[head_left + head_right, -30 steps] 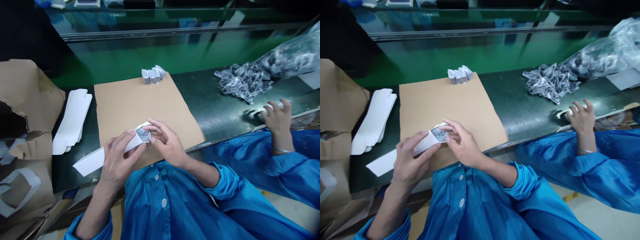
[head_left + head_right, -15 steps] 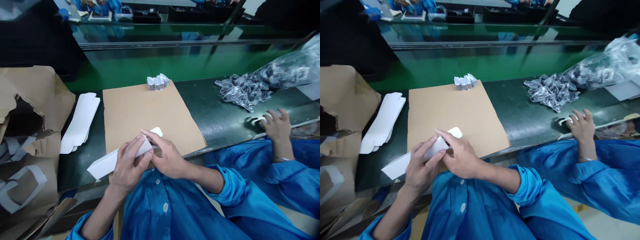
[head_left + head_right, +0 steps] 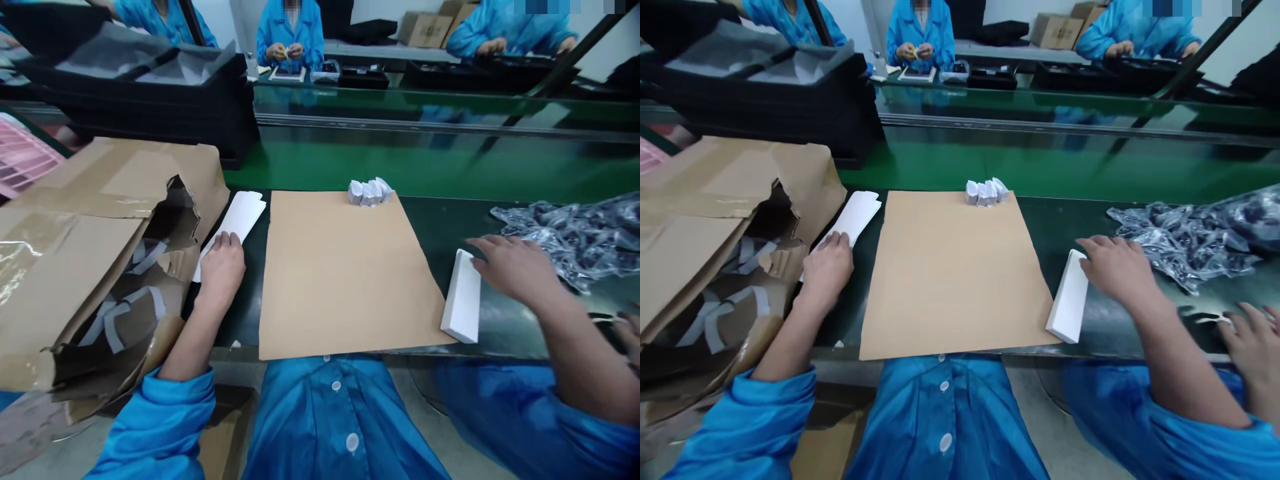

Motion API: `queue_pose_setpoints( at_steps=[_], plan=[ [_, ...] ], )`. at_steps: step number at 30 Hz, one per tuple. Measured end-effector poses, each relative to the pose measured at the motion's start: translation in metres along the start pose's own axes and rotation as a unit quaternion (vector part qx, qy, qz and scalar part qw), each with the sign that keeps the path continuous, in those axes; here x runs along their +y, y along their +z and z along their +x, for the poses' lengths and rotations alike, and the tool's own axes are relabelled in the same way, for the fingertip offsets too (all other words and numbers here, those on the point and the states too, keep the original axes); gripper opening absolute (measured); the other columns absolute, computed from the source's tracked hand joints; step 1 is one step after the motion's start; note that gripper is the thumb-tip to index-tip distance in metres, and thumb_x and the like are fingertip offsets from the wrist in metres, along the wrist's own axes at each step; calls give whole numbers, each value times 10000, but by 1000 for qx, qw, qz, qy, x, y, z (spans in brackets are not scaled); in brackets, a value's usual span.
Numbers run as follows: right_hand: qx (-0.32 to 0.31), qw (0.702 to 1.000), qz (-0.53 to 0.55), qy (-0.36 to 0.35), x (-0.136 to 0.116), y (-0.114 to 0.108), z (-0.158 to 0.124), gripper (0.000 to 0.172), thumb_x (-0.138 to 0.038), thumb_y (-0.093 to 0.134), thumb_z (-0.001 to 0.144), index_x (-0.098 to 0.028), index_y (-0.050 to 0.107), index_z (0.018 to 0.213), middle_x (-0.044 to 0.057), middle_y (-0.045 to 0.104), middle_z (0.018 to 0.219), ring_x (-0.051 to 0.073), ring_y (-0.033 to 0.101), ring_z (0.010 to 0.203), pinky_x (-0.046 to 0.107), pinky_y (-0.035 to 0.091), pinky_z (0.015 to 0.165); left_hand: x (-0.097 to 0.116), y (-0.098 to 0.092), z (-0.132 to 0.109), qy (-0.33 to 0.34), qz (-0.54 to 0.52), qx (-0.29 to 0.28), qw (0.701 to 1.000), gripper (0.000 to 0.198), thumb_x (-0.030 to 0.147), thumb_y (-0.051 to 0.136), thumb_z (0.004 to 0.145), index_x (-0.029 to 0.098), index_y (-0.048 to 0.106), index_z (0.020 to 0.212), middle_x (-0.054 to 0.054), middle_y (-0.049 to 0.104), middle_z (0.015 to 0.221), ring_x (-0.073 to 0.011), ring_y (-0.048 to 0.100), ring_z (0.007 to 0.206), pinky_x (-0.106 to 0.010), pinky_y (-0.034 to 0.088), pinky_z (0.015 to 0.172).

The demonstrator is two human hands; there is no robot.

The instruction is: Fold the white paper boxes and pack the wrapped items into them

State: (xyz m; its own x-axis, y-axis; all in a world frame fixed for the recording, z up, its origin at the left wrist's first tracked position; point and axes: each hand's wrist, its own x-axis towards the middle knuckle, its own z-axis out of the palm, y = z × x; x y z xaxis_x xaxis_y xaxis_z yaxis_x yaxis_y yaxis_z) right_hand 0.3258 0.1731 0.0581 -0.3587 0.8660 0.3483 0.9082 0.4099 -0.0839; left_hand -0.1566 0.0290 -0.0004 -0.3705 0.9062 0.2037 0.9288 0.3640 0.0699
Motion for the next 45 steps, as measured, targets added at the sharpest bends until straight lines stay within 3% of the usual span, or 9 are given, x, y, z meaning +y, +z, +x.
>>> queue_pose_setpoints(
  at_steps=[6,10,14,19,22,28,33,39,45],
  plan=[
    [-93,961,225,-131,-137,22,-47,350,-296,535,916,-261,628,1251,112,676,1255,308,625,1172,547,472,1013,0,2,-9,-25,21,30,999,359,233,344,956,135,685,1009,-208,715,1046,-352,690,938,-435,507,721],
    [-256,763,594,-19,-232,34,-53,617,-442,609,899,-249,412,1451,134,548,1418,234,643,1140,446,540,961,24,-8,-40,22,-23,141,989,310,306,426,986,174,695,1066,-149,713,1191,-279,701,1005,-376,516,780],
    [-188,636,738,125,-260,52,-41,516,-471,567,915,-161,498,1321,155,612,1295,208,647,1049,365,537,902,81,-17,-100,216,-133,299,920,288,219,656,882,190,666,1169,-79,765,1074,-205,730,916,-309,539,842],
    [-307,689,656,-41,-197,28,-24,250,-338,602,897,-125,596,1029,48,658,946,149,609,807,247,475,666,98,-50,-125,143,-359,219,896,490,377,692,855,198,597,1302,-106,682,1269,-253,643,1177,-410,487,1046],
    [-444,722,463,-257,-170,0,-20,211,-331,550,950,-132,620,961,36,651,857,148,599,759,253,451,657,83,-63,-103,60,-467,4,882,335,439,667,856,217,718,1101,-58,754,1055,-220,715,944,-347,581,837],
    [-169,937,114,-285,-190,-5,-53,720,-425,632,907,-58,357,1462,224,603,1262,335,594,1072,466,491,866,76,-44,-86,-88,-516,-47,851,310,453,704,813,189,756,966,-38,757,848,-165,681,737,-240,531,613],
    [-92,914,93,-384,-188,11,-65,577,-320,516,961,7,392,1420,224,594,1282,317,575,1095,450,495,905,65,-45,-88,13,-513,-191,837,315,403,732,786,175,755,1003,-26,737,724,-142,675,647,-195,516,542],
    [-100,908,117,-391,-180,9,-58,555,-296,523,947,18,421,1393,222,592,1294,313,576,1103,451,504,914,65,-42,-90,40,-457,-83,885,169,320,705,815,235,783,939,-13,774,830,-122,701,699,-178,548,629],
    [-134,892,190,-388,-173,7,-55,575,-337,515,959,-14,394,1420,227,541,1385,292,525,1236,471,472,1005,61,-39,-89,19,-542,-152,826,226,328,754,762,207,779,952,-15,757,742,-115,680,599,-151,500,485]
  ],
)
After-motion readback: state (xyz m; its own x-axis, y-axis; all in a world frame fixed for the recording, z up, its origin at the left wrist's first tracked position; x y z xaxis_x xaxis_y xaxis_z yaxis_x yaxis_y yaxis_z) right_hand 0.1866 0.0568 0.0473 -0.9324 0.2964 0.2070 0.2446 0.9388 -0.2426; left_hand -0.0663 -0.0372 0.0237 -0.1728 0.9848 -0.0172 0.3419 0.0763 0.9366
